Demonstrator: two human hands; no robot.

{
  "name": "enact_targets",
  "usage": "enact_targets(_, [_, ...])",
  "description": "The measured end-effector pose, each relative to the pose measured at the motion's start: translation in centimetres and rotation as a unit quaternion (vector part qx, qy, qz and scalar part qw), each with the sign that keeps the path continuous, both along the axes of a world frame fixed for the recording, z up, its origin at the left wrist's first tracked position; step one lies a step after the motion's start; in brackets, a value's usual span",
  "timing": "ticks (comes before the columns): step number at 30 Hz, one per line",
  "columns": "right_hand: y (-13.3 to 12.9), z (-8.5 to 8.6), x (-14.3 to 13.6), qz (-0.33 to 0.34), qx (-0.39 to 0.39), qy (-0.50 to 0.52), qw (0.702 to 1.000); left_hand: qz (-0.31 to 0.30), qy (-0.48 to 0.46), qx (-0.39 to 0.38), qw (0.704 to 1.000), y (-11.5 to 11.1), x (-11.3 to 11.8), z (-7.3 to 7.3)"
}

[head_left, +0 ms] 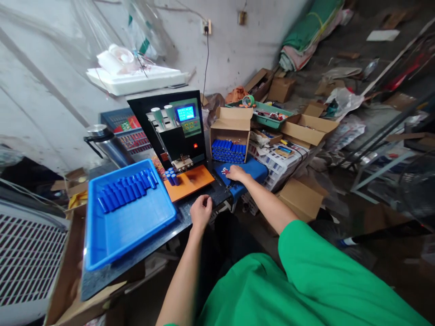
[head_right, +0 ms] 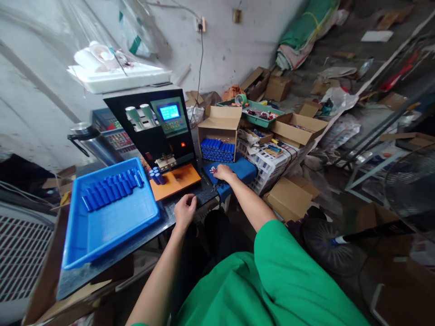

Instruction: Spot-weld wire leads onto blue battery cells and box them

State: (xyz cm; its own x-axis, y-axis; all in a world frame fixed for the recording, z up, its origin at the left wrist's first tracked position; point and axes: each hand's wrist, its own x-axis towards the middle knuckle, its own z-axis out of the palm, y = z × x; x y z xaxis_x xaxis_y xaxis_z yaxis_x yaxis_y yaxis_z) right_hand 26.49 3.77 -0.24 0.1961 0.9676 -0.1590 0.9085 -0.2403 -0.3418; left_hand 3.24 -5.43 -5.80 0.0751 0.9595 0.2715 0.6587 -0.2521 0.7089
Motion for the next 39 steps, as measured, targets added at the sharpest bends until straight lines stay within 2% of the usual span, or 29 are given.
enact_targets(8, [0.5, -0.2, 0.4, 0.028, -0.024, -0.044, 0.998, -0.004, 0.020, 0.017, 1.000, -0.1, -0.1, -0.1])
enact_targets(11, [1.0, -0.5, 0.9, 0.026, -0.026, -0.030, 0.999, -0.004, 0.018, 0.014, 1.000, -0.1, -0.1, -0.2])
enact_targets(15, [1.8, -0.6, 2.8, 0.020, -0.012, 0.021, 1.000, -0.004, 0.015, 0.011, 1.000, -0.1, -0.1, -0.3])
enact_targets(20, [2.6, 0.7, 6.0, 0.018, 0.020, 0.083, 0.996, -0.001, 0.020, 0.007, 1.000, -0.1, 0.0, -0.3])
enact_targets(25, [3.4, 2.3, 6.9, 0.024, 0.041, 0.047, 0.998, 0.004, 0.030, 0.008, 1.000, 0.0, 0.1, -0.3])
enact_targets(31, [2.9, 1.0, 6.2, 0.034, -0.001, 0.013, 0.999, 0.012, 0.032, 0.008, 0.999, 0.1, 0.1, -0.5])
enact_targets(39, [1.5, -0.4, 9.1, 0.005, 0.087, 0.054, 0.995, 0.018, 0.039, 0.013, 0.999, 0.2, 0.2, -0.5])
